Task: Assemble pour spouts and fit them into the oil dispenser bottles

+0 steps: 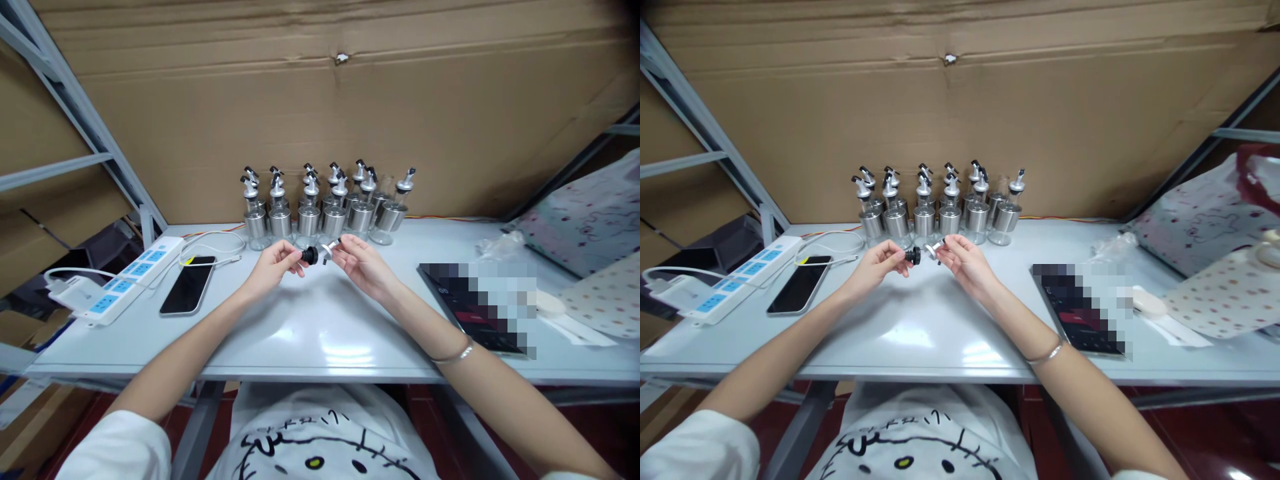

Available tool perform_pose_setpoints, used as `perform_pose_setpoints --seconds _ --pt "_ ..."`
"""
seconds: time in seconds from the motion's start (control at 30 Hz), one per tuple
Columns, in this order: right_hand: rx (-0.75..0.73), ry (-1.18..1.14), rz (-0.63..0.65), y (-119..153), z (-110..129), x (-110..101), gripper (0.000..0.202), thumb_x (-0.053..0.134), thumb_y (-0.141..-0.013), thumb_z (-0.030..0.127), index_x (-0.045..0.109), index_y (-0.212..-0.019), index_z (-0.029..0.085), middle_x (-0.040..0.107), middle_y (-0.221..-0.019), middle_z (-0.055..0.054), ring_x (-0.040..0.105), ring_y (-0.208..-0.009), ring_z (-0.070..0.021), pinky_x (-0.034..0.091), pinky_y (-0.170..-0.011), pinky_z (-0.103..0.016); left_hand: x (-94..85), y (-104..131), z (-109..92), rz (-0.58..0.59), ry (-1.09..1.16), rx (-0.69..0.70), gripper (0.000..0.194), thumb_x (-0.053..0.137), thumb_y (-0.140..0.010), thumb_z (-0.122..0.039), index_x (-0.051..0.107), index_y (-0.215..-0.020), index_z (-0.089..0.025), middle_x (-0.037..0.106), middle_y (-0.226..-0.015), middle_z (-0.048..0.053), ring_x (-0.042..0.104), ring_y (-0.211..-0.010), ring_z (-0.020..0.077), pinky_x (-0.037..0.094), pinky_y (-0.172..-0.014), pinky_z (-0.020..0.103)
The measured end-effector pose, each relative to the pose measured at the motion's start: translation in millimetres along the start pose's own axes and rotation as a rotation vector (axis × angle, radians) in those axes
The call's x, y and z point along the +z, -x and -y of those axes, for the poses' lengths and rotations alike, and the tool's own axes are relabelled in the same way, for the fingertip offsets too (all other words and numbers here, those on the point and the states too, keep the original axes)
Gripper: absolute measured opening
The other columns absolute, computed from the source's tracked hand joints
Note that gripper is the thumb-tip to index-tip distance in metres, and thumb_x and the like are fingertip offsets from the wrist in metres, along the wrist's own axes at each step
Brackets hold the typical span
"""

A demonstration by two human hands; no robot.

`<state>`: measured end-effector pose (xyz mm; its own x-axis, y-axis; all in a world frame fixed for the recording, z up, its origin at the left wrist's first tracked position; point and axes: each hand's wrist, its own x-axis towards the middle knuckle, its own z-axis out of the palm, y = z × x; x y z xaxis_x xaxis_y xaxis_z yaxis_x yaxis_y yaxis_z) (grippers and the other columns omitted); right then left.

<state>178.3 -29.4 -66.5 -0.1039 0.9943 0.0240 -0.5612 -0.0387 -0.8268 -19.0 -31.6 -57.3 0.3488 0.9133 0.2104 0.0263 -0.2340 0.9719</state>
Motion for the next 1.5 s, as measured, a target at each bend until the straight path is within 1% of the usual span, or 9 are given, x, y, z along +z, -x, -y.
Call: perform_pose_setpoints --seconds 0.23,0.43,0.83,0.93,1.03,1.17,1.23,1.37,1.5 --pt "0.042 0.001 0.016 4.3 0.4 3.6 0.021 0.082 -0.063 0.028 0.066 -0.075 0.021 0.068 -0.076 0.003 0.065 -0.074 -0.0076 0.053 -0.081 -0.019 4.8 2.7 0.0 -0.028 0.05 0.009 0.042 0.066 -0.074 -0.053 0.05 -0.077 -0.014 0.068 -0.073 0.004 0.063 -0.061 0.0118 0.047 -0.066 0.027" --pt "0.011 -0.028 0.016 5.7 -0.7 5.3 0.015 0.079 -0.067 0.025 0.068 -0.077 0.021 0.068 -0.078 0.003 0.065 -0.076 -0.0072 0.052 -0.084 -0.019 9.2 5.1 0.5 0.016 0.097 0.005 0.038 0.069 -0.074 -0.046 0.049 -0.079 -0.014 0.07 -0.08 0.006 0.065 -0.066 0.0128 0.047 -0.069 0.028" --pt "0.017 -0.008 0.073 6.1 -1.5 4.5 0.023 0.082 -0.061 0.031 0.071 -0.077 0.019 0.069 -0.076 0.001 0.063 -0.075 -0.0076 0.051 -0.08 -0.018 7.1 3.4 4.0 0.13 0.167 -0.002 0.036 0.074 -0.07 -0.033 0.047 -0.086 -0.015 0.067 -0.079 0.002 0.064 -0.068 0.0125 0.044 -0.069 0.027" --pt "0.01 -0.009 0.084 6.0 -1.7 4.6 0.023 0.082 -0.061 0.031 0.071 -0.077 0.019 0.069 -0.076 0.001 0.063 -0.076 -0.0083 0.051 -0.082 -0.02 6.5 2.5 6.7 0.109 0.141 0.017 0.038 0.073 -0.072 -0.034 0.045 -0.091 -0.017 0.064 -0.08 0.001 0.061 -0.068 0.0113 0.044 -0.068 0.026" --pt "0.017 -0.005 0.1 6.4 -1.9 4.2 0.021 0.081 -0.062 0.03 0.07 -0.078 0.02 0.069 -0.077 0.001 0.063 -0.077 -0.0088 0.05 -0.085 -0.022 5.8 2.4 9.2 0.073 0.094 0.049 0.046 0.071 -0.073 -0.038 0.045 -0.105 -0.018 0.057 -0.09 0.002 0.057 -0.069 0.0095 0.044 -0.066 0.025" --pt "0.037 -0.009 0.114 7.2 -2.3 4.1 0.021 0.081 -0.061 0.029 0.07 -0.076 0.019 0.067 -0.076 0.001 0.062 -0.075 -0.0086 0.049 -0.086 -0.022 5.7 4.5 9.1 0.188 0.046 0.063 0.055 0.063 -0.08 -0.047 0.043 -0.124 -0.022 0.048 -0.122 0.011 0.059 -0.086 0.014 0.047 -0.073 0.029" --pt "0.041 -0.008 0.122 7.5 -2.2 4.0 0.019 0.08 -0.062 0.028 0.07 -0.076 0.02 0.067 -0.076 0.002 0.062 -0.076 -0.0088 0.05 -0.086 -0.022 5.4 5.4 8.3 0.222 0.03 0.071 0.053 0.06 -0.082 -0.049 0.045 -0.126 -0.023 0.046 -0.128 0.012 0.058 -0.091 0.0162 0.047 -0.077 0.031" --pt "0.061 0.0 0.154 8.1 -2.1 3.3 0.015 0.077 -0.066 0.026 0.07 -0.078 0.019 0.067 -0.077 0.001 0.063 -0.078 -0.0094 0.048 -0.092 -0.024 2.9 5.3 6.4 0.227 -0.018 0.078 0.054 0.059 -0.082 -0.051 0.049 -0.126 -0.022 0.056 -0.115 0.01 0.057 -0.086 0.0155 0.046 -0.078 0.03" --pt "0.092 0.03 0.164 8.4 -2.8 3.3 0.011 0.073 -0.071 0.026 0.069 -0.078 0.02 0.067 -0.08 0.0 0.063 -0.08 -0.0098 0.045 -0.096 -0.025 2.0 5.7 3.6 0.246 -0.066 0.084 0.055 0.058 -0.082 -0.053 0.051 -0.125 -0.02 0.06 -0.102 0.007 0.054 -0.076 0.013 0.045 -0.078 0.029"
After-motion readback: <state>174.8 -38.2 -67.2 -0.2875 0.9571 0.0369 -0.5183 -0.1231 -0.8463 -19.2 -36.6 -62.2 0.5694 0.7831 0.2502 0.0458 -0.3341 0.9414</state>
